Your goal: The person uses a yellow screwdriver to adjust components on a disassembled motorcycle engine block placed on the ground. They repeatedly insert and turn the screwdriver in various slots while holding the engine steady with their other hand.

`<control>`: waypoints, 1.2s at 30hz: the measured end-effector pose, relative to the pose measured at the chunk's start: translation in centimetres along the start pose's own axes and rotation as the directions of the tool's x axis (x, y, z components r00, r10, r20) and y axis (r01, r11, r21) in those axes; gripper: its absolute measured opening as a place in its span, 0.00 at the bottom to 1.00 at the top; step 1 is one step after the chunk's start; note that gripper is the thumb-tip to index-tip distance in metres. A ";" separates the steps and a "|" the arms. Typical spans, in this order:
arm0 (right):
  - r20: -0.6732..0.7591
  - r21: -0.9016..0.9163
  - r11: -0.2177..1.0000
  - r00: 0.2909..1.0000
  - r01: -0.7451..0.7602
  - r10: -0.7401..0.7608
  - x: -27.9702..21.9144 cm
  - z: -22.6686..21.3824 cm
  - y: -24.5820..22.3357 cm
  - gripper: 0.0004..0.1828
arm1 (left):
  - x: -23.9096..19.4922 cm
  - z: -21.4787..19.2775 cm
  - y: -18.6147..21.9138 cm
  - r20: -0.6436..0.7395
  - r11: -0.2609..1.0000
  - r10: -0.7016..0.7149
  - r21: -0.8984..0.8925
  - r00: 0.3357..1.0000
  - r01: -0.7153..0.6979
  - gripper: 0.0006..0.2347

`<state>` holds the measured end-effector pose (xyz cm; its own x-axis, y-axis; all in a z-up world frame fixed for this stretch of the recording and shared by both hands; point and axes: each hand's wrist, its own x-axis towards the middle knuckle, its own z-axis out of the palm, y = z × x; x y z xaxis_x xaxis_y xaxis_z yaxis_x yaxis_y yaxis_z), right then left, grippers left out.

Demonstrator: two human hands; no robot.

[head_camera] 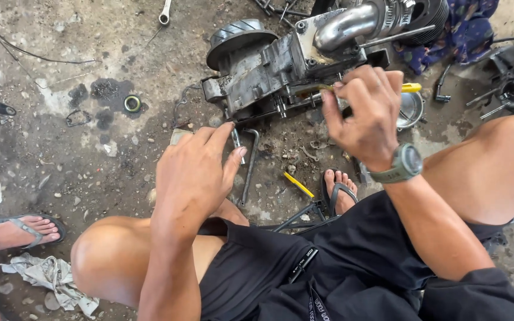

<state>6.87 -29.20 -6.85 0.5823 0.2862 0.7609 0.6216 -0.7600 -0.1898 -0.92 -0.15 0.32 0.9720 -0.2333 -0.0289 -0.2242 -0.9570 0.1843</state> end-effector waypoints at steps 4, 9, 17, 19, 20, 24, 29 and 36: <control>0.061 -0.054 0.997 0.996 -0.060 0.063 -0.5 -2.8 1.5 0.14 | -0.7 -0.4 -0.8 0.019 0.998 -0.066 0.006 0.998 0.066 0.20; -0.002 0.013 1.000 1.000 -0.006 0.006 0.1 0.0 -0.3 0.13 | -0.7 -0.5 -0.7 0.052 0.996 -0.089 0.012 0.995 0.088 0.21; 0.012 -0.065 0.997 0.999 -0.050 0.050 -0.1 -1.3 -0.6 0.13 | -1.3 -0.6 -0.9 0.034 0.992 -0.129 0.017 0.991 0.129 0.20; 0.056 0.092 0.993 0.996 -0.077 0.072 0.7 -0.6 -2.8 0.14 | -1.0 -0.4 -0.9 0.083 0.992 -0.125 0.011 0.989 0.124 0.20; 0.055 0.094 0.993 0.996 -0.078 0.073 0.4 -0.7 -2.6 0.14 | -1.0 -0.5 -0.9 0.083 0.992 -0.125 0.014 0.989 0.124 0.20; 0.047 0.022 0.993 0.992 -0.116 0.115 -0.2 -2.2 -1.4 0.14 | -1.2 -0.5 -1.2 0.050 0.992 -0.128 0.005 0.991 0.128 0.20; 0.001 0.015 0.997 0.997 -0.079 0.079 0.6 -0.7 -2.5 0.12 | -1.0 -0.4 -0.7 0.049 0.993 -0.117 0.009 0.992 0.117 0.19; -0.001 -0.039 0.996 0.997 -0.079 0.079 -0.3 -1.9 -0.4 0.13 | -1.1 -0.3 -0.8 0.055 0.993 -0.117 0.000 0.992 0.117 0.20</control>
<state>5.45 -30.13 -5.87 0.6287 0.2246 0.7445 0.5527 -0.8025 -0.2246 -1.80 0.95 0.46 0.9861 -0.1288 -0.1046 -0.1087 -0.9778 0.1793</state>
